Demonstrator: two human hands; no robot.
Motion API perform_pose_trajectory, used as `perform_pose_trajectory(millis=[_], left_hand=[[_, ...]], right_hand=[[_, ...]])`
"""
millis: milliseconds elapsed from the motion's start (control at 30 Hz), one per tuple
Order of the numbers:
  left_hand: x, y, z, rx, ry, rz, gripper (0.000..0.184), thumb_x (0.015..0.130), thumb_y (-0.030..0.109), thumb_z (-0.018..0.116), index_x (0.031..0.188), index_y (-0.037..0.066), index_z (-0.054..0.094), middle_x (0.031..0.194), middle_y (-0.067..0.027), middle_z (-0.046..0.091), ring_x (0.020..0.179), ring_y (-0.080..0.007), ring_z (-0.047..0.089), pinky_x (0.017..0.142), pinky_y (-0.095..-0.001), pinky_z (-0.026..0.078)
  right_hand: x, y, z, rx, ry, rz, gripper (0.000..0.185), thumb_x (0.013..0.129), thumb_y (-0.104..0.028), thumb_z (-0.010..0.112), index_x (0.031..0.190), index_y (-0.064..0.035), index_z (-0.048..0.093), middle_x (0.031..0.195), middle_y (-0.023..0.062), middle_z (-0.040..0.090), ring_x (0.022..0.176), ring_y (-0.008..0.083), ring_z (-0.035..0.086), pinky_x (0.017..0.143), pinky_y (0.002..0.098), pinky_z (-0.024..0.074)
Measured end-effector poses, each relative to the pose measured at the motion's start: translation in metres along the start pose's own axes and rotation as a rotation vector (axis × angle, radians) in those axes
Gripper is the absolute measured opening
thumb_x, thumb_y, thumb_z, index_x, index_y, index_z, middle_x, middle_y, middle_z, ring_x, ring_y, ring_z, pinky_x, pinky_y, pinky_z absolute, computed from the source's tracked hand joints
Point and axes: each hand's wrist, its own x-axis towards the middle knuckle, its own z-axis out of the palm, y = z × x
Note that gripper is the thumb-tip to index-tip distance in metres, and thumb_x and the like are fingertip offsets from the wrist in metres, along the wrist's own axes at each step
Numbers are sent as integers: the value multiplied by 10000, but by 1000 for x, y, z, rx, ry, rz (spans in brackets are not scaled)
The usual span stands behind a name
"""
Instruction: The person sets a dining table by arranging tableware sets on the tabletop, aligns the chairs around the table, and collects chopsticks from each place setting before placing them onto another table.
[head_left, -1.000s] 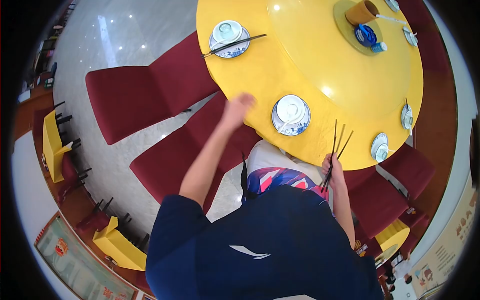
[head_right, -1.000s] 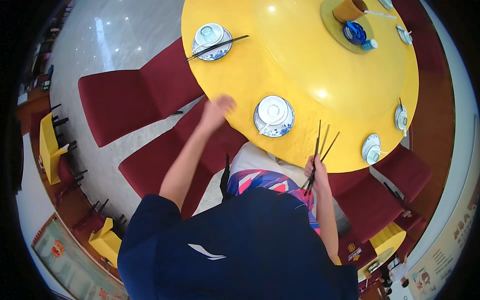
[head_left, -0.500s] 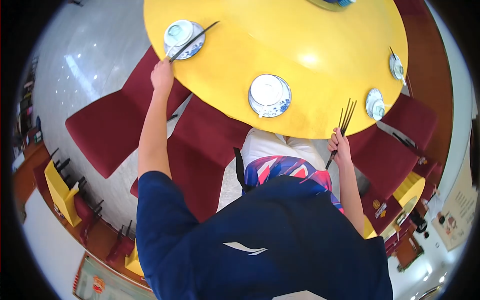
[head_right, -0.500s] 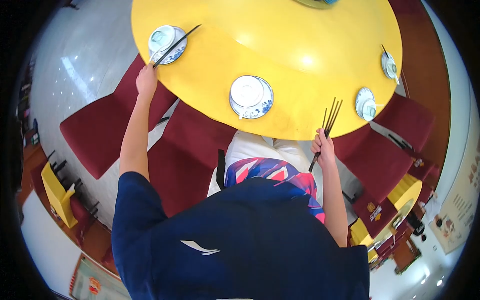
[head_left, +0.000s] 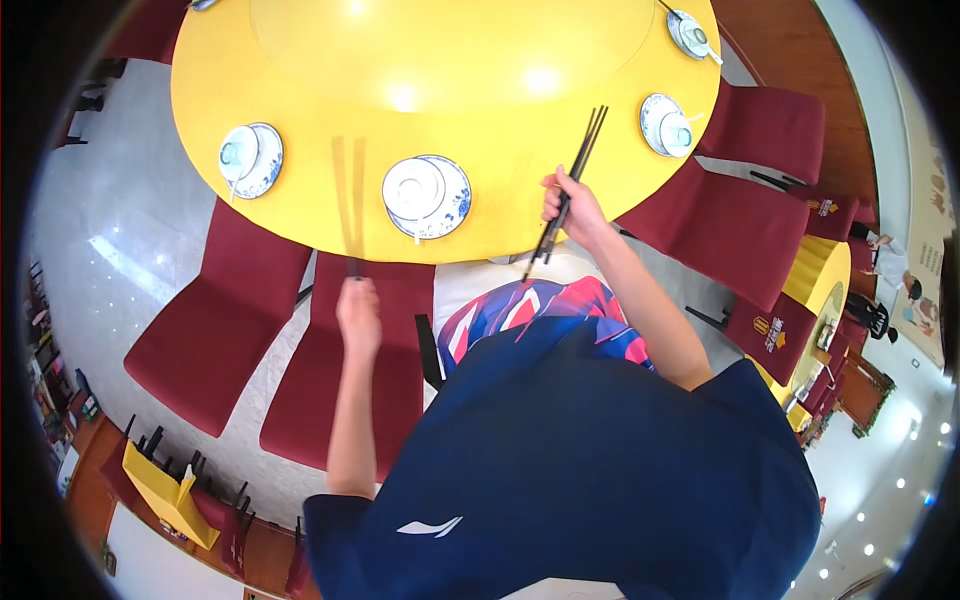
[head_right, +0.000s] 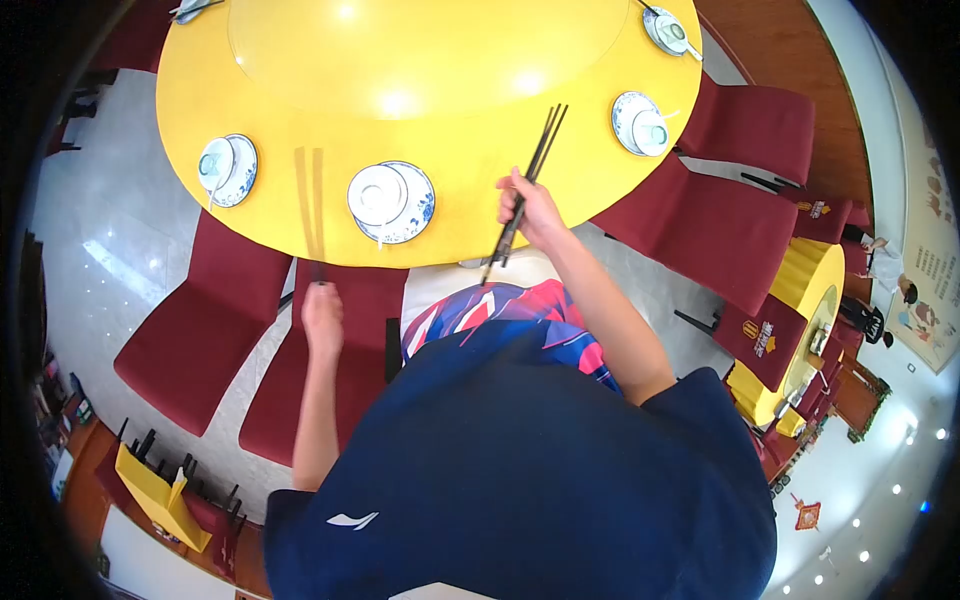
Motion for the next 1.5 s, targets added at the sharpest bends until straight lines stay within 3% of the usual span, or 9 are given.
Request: perform_pose_trajectory(millis=[133, 300, 567, 700, 900, 1067, 1267, 1433, 1500], left_hand=[[-24, 13, 111, 111, -214, 41, 273, 1015, 216, 418, 886, 15, 550, 696, 25, 478, 606, -97, 443, 542, -280, 371], [-15, 23, 214, 195, -421, 46, 312, 1006, 243, 430, 830, 17, 555, 584, -18, 444, 554, -96, 426, 526, -286, 362], [-8, 31, 287, 775, -670, 205, 357, 965, 302, 465, 886, -24, 589, 746, -268, 623, 748, -439, 635, 664, -496, 488], [-10, 109, 330, 1415, -540, 127, 480, 932, 454, 512, 1001, -10, 615, 813, -227, 675, 779, -400, 666, 699, -477, 514], [58, 110, 400, -296, -311, -188, 417, 939, 351, 592, 1177, 11, 559, 911, -177, 684, 748, -209, 661, 648, -324, 525], [60, 115, 417, -745, -328, -350, 306, 1012, 386, 455, 794, 172, 438, 527, 56, 285, 424, -74, 288, 435, -239, 336], [46, 107, 405, -1272, -592, -374, 441, 1052, 335, 289, 662, 138, 350, 499, 31, 302, 401, -80, 284, 420, -246, 279], [0, 105, 406, -1215, -295, -320, 462, 1046, 329, 330, 621, 148, 356, 452, 50, 296, 360, -65, 264, 357, -222, 250], [-15, 99, 410, -1152, -190, -330, 469, 1047, 331, 325, 618, 145, 361, 445, 49, 301, 350, -66, 269, 352, -222, 258]], right_hand=[[-7, -18, 38, -66, -246, 24, 508, 1035, -385, 353, 1360, -2, 429, 1213, 199, 593, 1110, 281, 608, 863, 397, 544], [-9, -23, 33, -91, -184, -45, 451, 1042, -367, 344, 1369, -65, 417, 1258, 186, 573, 1178, 266, 562, 932, 382, 497], [-25, -24, -56, 35, 142, -167, 341, 1031, -344, 419, 1270, -109, 481, 719, 14, 501, 708, 160, 574, 631, 315, 513], [-9, -34, -92, 263, 79, -44, 279, 986, -396, 518, 923, -126, 491, 607, -30, 412, 492, 100, 402, 457, 271, 366], [-26, -42, -80, -196, -269, 137, 578, 928, -575, 502, 594, -103, 499, 506, 41, 491, 415, 155, 484, 426, 306, 420], [-39, -87, -99, -276, -510, 234, 448, 985, -385, 478, 682, -55, 502, 532, 44, 522, 445, 143, 540, 445, 284, 459], [-49, -135, -136, -950, -758, -74, 493, 926, -480, 551, 781, -18, 641, 678, 83, 662, 637, 181, 633, 630, 316, 511], [70, -281, -278, -773, -102, -828, 232, 906, -240, 611, 987, -32, 670, 931, 62, 689, 864, 199, 651, 803, 318, 499], [61, -419, -295, -1001, 586, -691, 203, 898, -240, 608, 935, -49, 664, 953, 124, 671, 904, 235, 660, 778, 362, 506]])
